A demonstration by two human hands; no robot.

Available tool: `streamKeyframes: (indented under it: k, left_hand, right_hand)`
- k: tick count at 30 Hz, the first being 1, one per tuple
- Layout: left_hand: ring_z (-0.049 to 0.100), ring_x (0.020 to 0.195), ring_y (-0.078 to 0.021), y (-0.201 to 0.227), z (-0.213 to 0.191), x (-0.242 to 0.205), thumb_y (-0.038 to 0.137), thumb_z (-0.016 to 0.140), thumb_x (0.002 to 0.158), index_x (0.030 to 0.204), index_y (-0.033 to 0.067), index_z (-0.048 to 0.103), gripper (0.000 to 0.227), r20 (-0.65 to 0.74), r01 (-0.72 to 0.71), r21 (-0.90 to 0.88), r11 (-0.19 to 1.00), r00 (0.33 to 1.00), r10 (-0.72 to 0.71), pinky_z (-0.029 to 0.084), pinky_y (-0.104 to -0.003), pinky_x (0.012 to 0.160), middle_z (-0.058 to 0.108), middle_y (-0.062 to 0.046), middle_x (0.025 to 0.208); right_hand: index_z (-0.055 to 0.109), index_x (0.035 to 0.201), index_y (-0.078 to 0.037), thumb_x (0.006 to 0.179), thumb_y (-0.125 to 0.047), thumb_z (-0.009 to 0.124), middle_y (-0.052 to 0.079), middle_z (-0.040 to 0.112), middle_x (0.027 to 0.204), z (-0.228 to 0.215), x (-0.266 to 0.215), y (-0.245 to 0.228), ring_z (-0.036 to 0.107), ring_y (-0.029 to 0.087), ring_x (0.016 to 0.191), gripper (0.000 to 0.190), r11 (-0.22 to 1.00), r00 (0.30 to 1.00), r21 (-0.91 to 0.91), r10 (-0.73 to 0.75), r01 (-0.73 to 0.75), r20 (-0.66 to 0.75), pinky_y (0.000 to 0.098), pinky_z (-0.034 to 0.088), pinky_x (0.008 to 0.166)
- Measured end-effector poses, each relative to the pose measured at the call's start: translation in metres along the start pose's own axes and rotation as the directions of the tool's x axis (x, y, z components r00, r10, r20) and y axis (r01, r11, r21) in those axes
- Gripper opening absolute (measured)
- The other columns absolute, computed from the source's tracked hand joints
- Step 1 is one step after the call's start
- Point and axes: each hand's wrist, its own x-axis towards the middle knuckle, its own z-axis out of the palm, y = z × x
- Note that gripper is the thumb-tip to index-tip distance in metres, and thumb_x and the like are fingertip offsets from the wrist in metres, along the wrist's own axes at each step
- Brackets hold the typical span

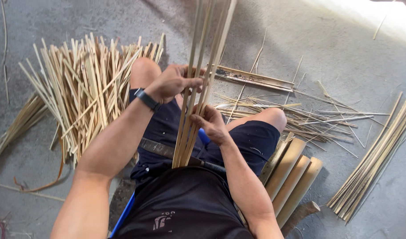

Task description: The person sits on a low stool and uses a knife to split bamboo pieces into thin strips. They repeatedly split the bamboo, separate the strips, and place them into a pile on the floor.

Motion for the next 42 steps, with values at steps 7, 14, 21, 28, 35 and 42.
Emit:
streamKeyframes:
  k: [7,14,21,28,35,42]
  left_hand:
    - [0.072,0.079,-0.0148,0.053,-0.010,-0.009,0.030,0.076,0.086,0.122,0.0083,0.072,0.042,-0.241,-0.018,0.026,1.000,0.970,0.023,0.049,-0.025,0.058,0.080,-0.010,0.100]
    - [0.075,0.085,-0.0136,0.038,-0.001,0.015,0.025,0.070,0.092,0.116,0.0052,0.073,0.032,-0.245,-0.060,-0.092,0.994,0.969,0.036,0.062,-0.025,0.068,0.080,-0.007,0.098]
    - [0.071,0.098,-0.0159,0.015,0.022,0.024,0.016,0.066,0.099,0.118,0.0015,0.065,0.024,-0.241,-0.055,0.065,0.996,0.968,0.070,0.057,-0.026,0.086,0.077,-0.010,0.103]
    - [0.075,0.076,-0.0168,0.075,-0.098,-0.024,0.010,0.065,0.096,0.130,-0.0010,0.056,0.037,-0.414,-0.001,0.113,0.994,0.909,0.048,0.066,-0.029,0.063,0.073,-0.015,0.098]
    - [0.070,0.080,-0.0138,-0.028,-0.233,-0.081,0.005,0.064,0.096,0.131,0.0074,0.064,0.034,-0.859,0.514,0.227,0.827,0.505,-0.078,0.062,-0.027,0.066,0.071,-0.011,0.105]
    - [0.054,0.127,-0.0412,-0.135,-0.263,-0.101,0.026,0.087,0.087,0.149,-0.0037,0.045,0.080,-0.914,0.781,0.292,0.552,0.398,-0.080,0.042,-0.048,0.106,0.054,-0.029,0.141]
  right_hand:
    - [0.062,0.111,-0.005,0.108,-0.017,0.059,0.000,0.057,0.075,-0.028,0.001,-0.026,0.050,0.011,0.060,0.012,0.967,0.913,-0.135,-0.250,0.217,-0.322,0.0257,0.046,0.052]
    - [0.050,0.122,-0.005,0.106,-0.024,0.049,0.004,0.064,0.082,0.004,0.014,-0.057,0.069,0.016,0.071,0.025,0.984,0.939,-0.048,-0.178,0.172,-0.294,0.0344,0.063,0.059]
    - [0.039,0.131,-0.002,0.106,-0.025,0.055,0.011,0.069,0.098,0.068,0.040,-0.056,0.074,0.021,0.085,0.038,0.882,0.971,-0.457,-0.197,0.115,-0.135,0.0363,0.063,0.072]
    - [0.057,0.130,0.002,0.109,-0.026,0.046,0.013,0.067,0.108,0.032,0.060,-0.051,0.071,0.022,0.091,0.037,0.975,0.995,-0.211,-0.082,0.068,-0.060,0.0357,0.063,0.072]
    - [0.063,0.115,0.000,0.107,-0.026,0.051,0.010,0.066,0.092,-0.098,0.104,0.032,0.067,0.020,0.077,0.031,0.976,0.861,0.092,0.219,-0.199,-0.459,0.0336,0.058,0.062]
    - [0.064,0.110,-0.002,0.098,-0.024,0.060,0.008,0.063,0.084,-0.214,0.156,0.139,0.065,0.021,0.070,0.025,0.835,0.602,0.359,0.549,-0.417,-0.579,0.0352,0.055,0.057]
